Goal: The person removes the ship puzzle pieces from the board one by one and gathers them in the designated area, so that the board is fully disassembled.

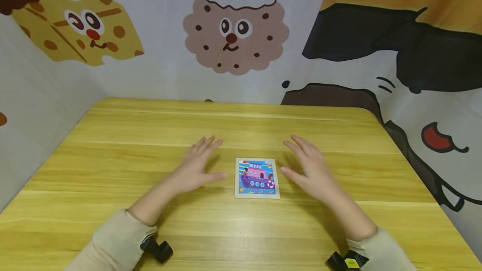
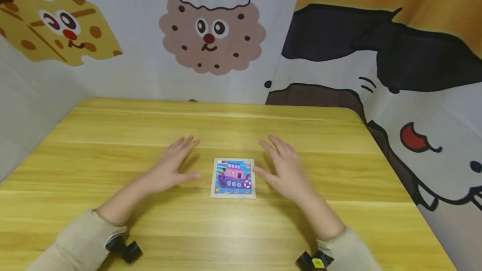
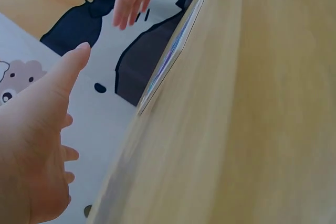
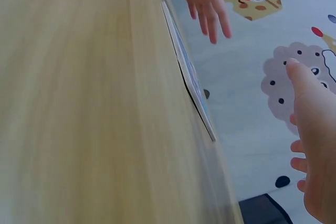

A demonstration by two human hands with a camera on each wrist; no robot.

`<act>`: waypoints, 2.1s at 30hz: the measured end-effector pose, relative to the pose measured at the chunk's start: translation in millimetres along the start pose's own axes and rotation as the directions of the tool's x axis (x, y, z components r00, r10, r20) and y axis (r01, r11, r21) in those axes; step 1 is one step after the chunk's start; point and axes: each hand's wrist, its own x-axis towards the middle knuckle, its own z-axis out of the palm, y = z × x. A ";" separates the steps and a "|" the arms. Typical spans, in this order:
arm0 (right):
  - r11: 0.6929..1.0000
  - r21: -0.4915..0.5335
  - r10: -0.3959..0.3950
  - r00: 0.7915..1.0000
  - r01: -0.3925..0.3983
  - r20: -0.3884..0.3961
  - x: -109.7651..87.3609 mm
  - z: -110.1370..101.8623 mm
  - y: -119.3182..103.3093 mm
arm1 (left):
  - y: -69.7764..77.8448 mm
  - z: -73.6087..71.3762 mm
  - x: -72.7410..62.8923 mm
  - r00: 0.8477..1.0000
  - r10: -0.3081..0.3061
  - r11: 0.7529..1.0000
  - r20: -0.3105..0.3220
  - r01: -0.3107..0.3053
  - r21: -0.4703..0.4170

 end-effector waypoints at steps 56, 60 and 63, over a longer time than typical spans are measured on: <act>0.981 0.176 -0.111 0.984 0.086 0.138 49.6 75.6 -21.3 | 15.0 39.8 19.3 0.985 -0.007 0.999 0.174 -0.001 0.048; 0.978 0.198 -0.096 0.987 0.070 0.126 52.3 77.5 -20.2 | 16.0 38.4 19.4 0.985 -0.008 0.999 0.174 -0.001 0.049; 0.977 0.207 -0.079 0.989 0.051 0.129 54.1 78.2 -20.1 | 16.6 37.6 19.5 0.985 -0.005 0.999 0.170 -0.003 0.047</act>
